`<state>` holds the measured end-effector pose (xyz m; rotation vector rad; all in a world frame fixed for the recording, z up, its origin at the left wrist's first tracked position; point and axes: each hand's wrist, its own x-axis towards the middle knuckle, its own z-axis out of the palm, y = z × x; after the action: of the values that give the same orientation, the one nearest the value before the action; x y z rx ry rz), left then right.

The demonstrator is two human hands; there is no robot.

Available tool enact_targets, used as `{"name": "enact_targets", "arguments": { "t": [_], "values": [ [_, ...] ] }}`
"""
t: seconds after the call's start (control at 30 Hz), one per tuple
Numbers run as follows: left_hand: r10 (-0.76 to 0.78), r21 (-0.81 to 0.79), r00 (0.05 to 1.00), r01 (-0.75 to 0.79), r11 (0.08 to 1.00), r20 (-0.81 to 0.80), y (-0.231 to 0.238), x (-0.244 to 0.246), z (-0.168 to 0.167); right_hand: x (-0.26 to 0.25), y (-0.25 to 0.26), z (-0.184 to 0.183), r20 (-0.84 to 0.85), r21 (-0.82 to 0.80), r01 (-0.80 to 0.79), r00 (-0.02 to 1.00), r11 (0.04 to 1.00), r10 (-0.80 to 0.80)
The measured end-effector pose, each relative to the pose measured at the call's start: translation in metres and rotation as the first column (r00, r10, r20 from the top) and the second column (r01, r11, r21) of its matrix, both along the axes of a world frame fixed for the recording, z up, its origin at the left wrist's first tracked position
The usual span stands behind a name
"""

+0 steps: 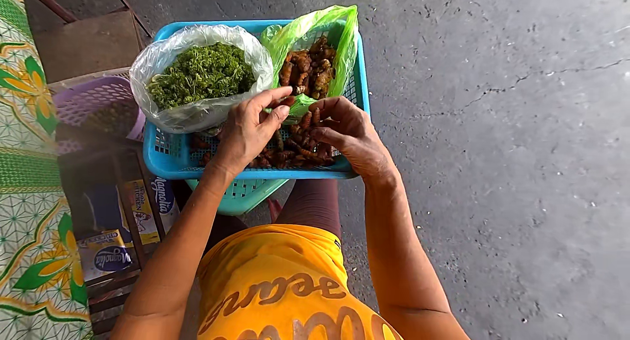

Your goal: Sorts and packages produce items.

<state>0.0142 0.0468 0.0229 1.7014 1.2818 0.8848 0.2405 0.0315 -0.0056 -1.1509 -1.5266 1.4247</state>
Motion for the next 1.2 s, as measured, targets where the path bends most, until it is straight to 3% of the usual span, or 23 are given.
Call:
{"name": "enact_targets", "arguments": {
  "t": [0.17, 0.27, 0.4, 0.5, 0.57, 0.67, 0.77, 0.83, 0.93, 1.0, 1.07, 1.13, 1.2],
  "values": [
    [0.033, 0.177, 0.977, 0.005, 0.984, -0.213, 0.05, 0.026, 0.015, -0.002, 0.004, -0.005, 0.087, 0.025, 0.05, 0.995, 0.998, -0.052],
    [0.066, 0.291, 0.94, 0.037, 0.956, -0.335, 0.048, 0.029, 0.002, -0.003, -0.003, -0.001, 0.173, 0.099, 0.119, 0.976, 0.988, -0.134],
    [0.149, 0.414, 0.811, 0.123, 0.902, -0.566, 0.03, 0.021, -0.029, -0.01, 0.019, 0.004, 0.316, 0.178, 0.191, 0.918, 0.965, -0.24],
    [0.097, 0.351, 0.765, 0.176, 0.92, -0.637, 0.026, 0.014, -0.041, -0.013, 0.032, 0.024, 0.222, 0.168, 0.301, 0.916, 0.938, -0.334],
    [0.077, 0.292, 0.722, 0.178, 0.94, -0.688, 0.023, 0.017, -0.043, -0.011, 0.033, 0.035, 0.286, 0.243, 0.306, 0.884, 0.92, -0.37],
    [0.057, 0.246, 0.7, 0.172, 0.954, -0.712, 0.024, 0.02, -0.046, -0.005, 0.017, 0.039, 0.537, 0.351, 0.121, 0.786, 0.929, -0.305],
    [0.145, 0.357, 0.758, 0.122, 0.926, -0.636, 0.03, 0.018, -0.042, -0.001, -0.007, 0.031, 0.775, 0.198, -0.196, 0.631, 0.96, -0.031],
    [0.244, 0.523, 0.834, 0.062, 0.85, -0.495, 0.029, 0.016, -0.035, -0.005, -0.012, 0.025, 0.853, 0.08, -0.304, 0.514, 0.949, 0.093],
    [0.242, 0.691, 0.926, 0.029, 0.722, -0.291, 0.013, 0.018, -0.024, -0.005, -0.005, 0.018, 0.834, 0.017, -0.387, 0.515, 0.922, 0.201],
    [0.123, 0.576, 0.904, 0.152, 0.803, -0.409, 0.004, 0.018, -0.033, -0.003, -0.001, 0.012, 0.801, 0.029, -0.41, 0.555, 0.912, 0.225],
    [-0.046, 0.242, 0.758, 0.265, 0.933, -0.651, 0.002, 0.017, -0.038, 0.0, -0.001, 0.006, 0.763, 0.036, -0.417, 0.598, 0.908, 0.245],
    [-0.236, -0.114, 0.596, 0.235, 0.965, -0.767, 0.01, 0.021, -0.031, 0.002, -0.002, 0.002, 0.731, 0.065, -0.408, 0.641, 0.911, 0.234],
    [-0.282, -0.217, 0.525, 0.184, 0.959, -0.803, 0.016, 0.027, -0.026, 0.003, -0.002, 0.0, 0.675, 0.14, -0.398, 0.708, 0.907, 0.207]
  ]
}}
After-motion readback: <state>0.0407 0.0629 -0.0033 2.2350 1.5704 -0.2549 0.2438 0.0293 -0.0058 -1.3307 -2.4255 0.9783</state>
